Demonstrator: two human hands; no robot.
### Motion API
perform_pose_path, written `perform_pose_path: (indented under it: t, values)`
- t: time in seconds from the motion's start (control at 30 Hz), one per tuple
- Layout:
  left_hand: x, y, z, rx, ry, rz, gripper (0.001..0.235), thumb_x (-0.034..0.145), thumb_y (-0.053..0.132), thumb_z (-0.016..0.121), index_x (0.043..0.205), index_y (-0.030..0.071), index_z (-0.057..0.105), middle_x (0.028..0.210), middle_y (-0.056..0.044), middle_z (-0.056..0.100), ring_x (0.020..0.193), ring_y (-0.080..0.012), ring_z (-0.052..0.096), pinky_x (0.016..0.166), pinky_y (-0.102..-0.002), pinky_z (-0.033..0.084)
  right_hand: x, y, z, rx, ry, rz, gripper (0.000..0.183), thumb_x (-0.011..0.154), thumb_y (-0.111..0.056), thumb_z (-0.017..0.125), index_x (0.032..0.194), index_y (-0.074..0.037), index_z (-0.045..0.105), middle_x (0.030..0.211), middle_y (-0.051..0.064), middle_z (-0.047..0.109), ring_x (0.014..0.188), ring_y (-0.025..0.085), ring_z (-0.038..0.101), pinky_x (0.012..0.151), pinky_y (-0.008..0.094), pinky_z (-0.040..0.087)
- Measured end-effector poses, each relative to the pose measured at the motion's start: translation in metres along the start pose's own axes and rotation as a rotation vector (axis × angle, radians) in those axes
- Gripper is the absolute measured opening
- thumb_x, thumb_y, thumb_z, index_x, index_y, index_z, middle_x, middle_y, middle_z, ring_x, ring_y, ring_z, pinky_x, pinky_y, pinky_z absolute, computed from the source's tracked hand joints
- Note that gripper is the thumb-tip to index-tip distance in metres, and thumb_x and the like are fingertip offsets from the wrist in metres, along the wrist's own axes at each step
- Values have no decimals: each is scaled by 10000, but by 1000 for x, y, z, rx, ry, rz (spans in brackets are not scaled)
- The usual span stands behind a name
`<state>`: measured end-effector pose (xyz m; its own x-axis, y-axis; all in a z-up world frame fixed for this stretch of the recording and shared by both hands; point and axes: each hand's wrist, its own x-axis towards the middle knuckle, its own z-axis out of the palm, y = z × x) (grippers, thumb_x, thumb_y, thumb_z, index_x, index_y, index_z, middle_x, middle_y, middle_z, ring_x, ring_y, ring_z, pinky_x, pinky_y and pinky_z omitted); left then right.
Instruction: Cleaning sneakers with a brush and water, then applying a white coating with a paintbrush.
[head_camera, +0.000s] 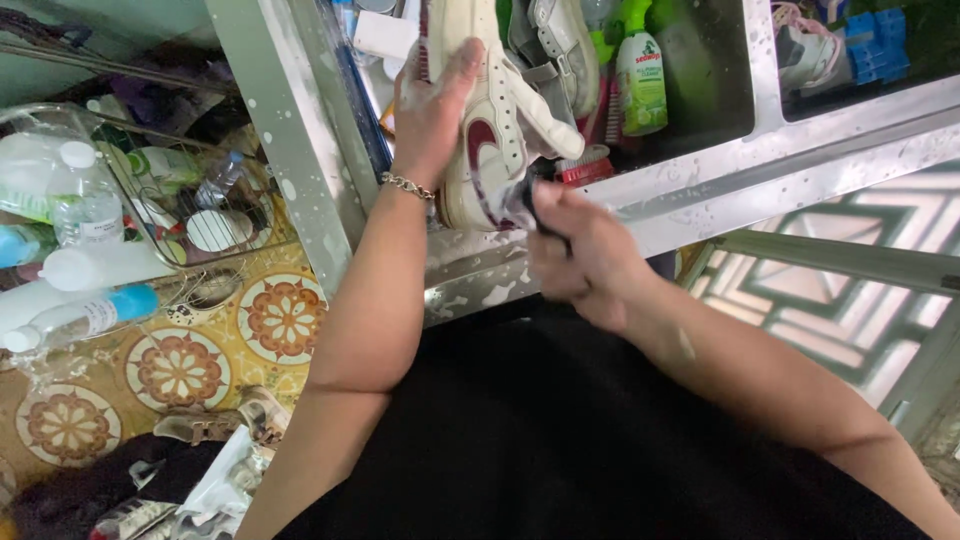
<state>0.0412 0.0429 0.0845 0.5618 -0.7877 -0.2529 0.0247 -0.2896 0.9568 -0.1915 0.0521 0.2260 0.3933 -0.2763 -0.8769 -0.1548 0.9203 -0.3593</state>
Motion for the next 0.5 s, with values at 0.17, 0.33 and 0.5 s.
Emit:
perform_pose_path:
  t: [0.17, 0.33, 0.5]
  values:
    - [40, -134, 2, 698, -63, 478, 620, 1467, 315, 456, 1939, 539, 121, 2020, -83, 464, 1270, -197, 944, 1010, -481, 420, 27, 21, -30, -488, 125, -368, 277, 1217, -391, 729, 1120, -131, 725, 997, 4, 654, 727, 114, 580, 583, 328, 498]
    - [2, 25, -1, 1, -175, -246, 1571, 579, 1198, 406, 1776, 202, 613, 1802, -207, 599, 1562, -393, 780, 1247, -564, 734, 57, 12, -128, -1586, 205, -1172, 396, 1191, -181, 737, 1544, -279, 889, 967, -47, 946, 505, 153, 677, 471, 425, 527]
    - [-5, 35, -10, -78, -183, -142, 1310, 722, 1098, 606, 1688, 224, 748, 1773, -56, 775, 1650, -281, 733, 1407, -514, 503, 67, -30, -105, -1947, 400, -1449, 272, 1225, -211, 750, 1252, -388, 956, 1002, -4, 963, 698, 221, 858, 405, 390, 604]
